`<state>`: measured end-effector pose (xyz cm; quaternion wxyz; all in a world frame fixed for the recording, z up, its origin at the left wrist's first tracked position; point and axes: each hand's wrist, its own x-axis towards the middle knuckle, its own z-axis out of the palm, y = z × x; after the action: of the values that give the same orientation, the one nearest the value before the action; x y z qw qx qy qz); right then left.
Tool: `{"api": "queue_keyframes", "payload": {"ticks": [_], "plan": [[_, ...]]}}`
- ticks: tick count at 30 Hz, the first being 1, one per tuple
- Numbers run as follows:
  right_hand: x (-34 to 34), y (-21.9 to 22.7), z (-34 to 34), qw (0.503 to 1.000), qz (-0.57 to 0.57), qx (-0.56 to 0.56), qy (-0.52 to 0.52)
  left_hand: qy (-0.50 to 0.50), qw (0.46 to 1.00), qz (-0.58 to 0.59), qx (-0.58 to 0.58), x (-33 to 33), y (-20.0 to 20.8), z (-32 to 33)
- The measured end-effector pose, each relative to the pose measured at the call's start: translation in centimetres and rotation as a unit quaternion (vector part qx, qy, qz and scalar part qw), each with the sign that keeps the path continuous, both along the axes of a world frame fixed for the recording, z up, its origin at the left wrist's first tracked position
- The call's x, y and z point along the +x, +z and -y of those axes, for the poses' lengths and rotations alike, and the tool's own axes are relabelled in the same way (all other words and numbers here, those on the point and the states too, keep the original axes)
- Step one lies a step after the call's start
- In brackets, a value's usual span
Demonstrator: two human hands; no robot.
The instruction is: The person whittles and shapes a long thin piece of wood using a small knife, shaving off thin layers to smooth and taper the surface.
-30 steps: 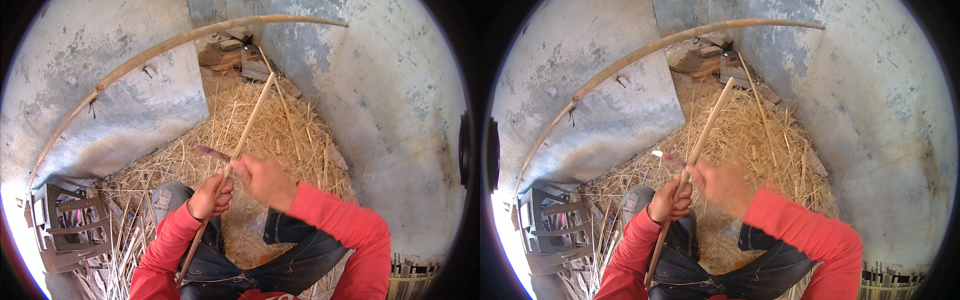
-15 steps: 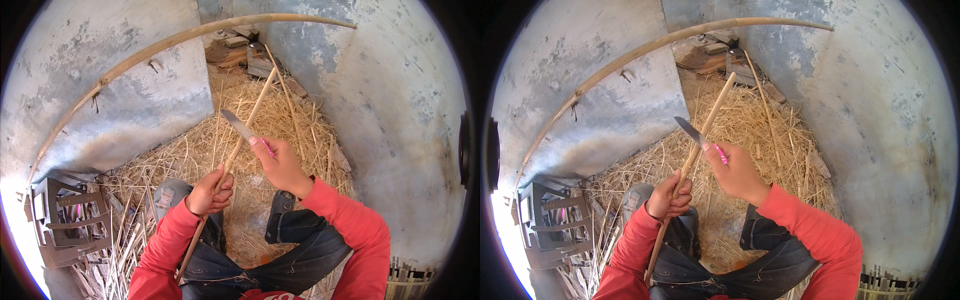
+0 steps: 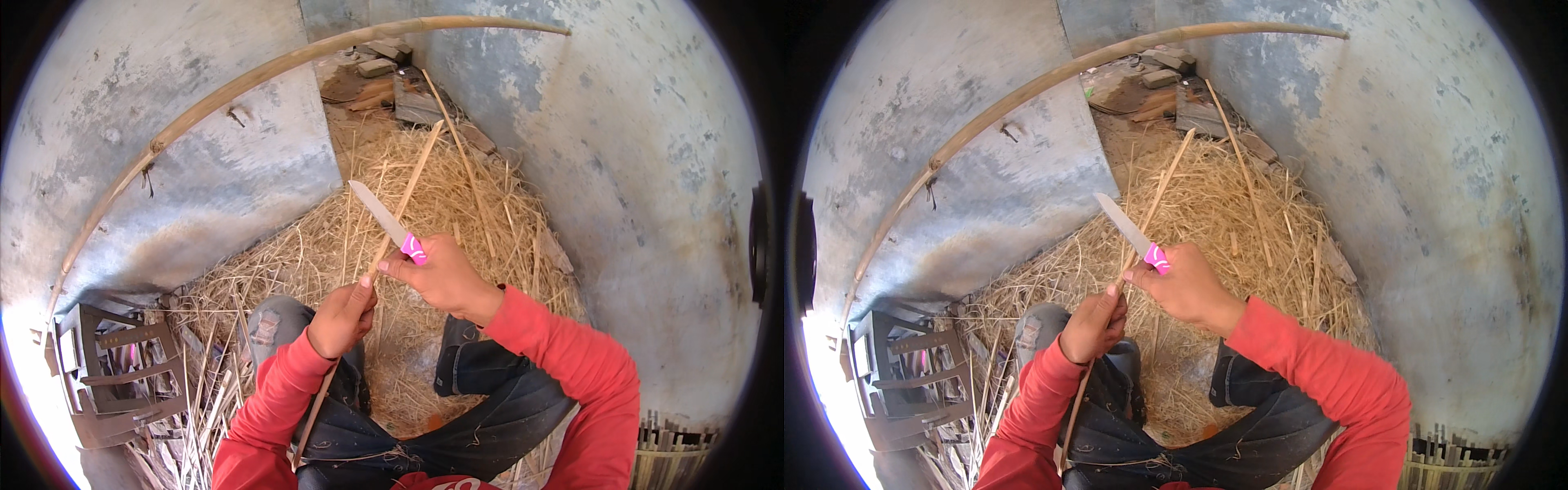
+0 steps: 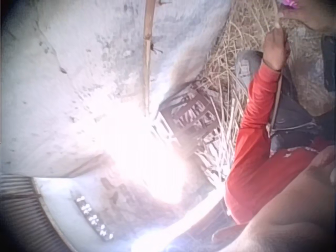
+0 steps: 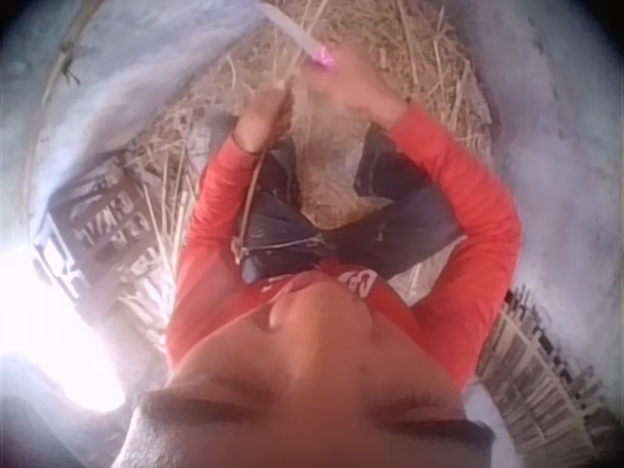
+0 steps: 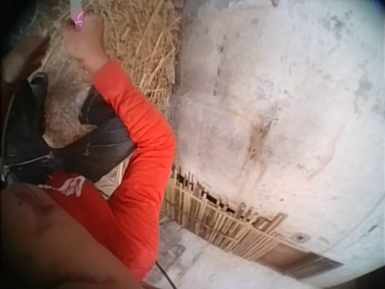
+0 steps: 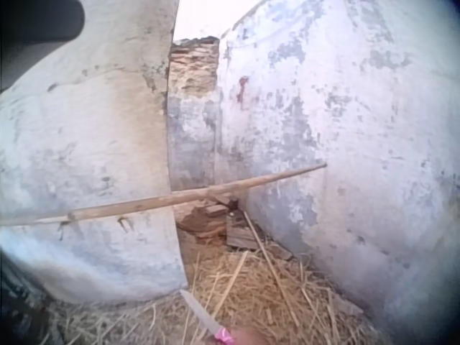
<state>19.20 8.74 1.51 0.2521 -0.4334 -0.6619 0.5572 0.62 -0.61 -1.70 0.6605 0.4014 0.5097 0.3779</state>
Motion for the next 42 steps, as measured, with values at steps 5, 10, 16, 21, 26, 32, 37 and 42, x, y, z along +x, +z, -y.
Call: {"api": "queue_keyframes", "payload": {"ticks": [5,10,16,21,26,32,37,42], "plan": [[0.1,0.1,0.0,1.0,0.015,-0.02,0.015,0.017,0.99,-0.109,0.084,0.7,-0.5,0.1],[0.4,1.3,-0.2,0.995,-0.037,-0.09,-0.009,-0.005,0.999,0.031,0.001,0.0,-0.5,-0.2],[0.6,1.9,-0.4,0.998,-0.061,0.003,-0.033,-0.011,0.99,0.126,-0.057,-0.6,0.0,-0.2],[0.6,1.0,-0.1,0.994,-0.001,0.108,-0.008,-0.001,0.992,0.116,-0.055,-0.4,0.7,-0.1],[0.1,1.3,0.5,0.995,0.012,0.098,0.004,0.002,0.999,0.053,-0.005,-0.1,0.0,0.0],[-0.1,0.4,0.3,0.996,-0.008,0.085,0.005,0.009,0.999,0.039,0.01,0.2,-0.1,-0.1],[-0.4,0.8,0.6,0.997,-0.017,0.077,0.012,-0.02,0.986,0.155,-0.066,-0.2,0.0,-0.1],[-0.2,0.3,0.8,0.984,0.026,0.178,0.007,-0.065,0.939,0.314,-0.126,-1.4,1.4,-0.1]]}}
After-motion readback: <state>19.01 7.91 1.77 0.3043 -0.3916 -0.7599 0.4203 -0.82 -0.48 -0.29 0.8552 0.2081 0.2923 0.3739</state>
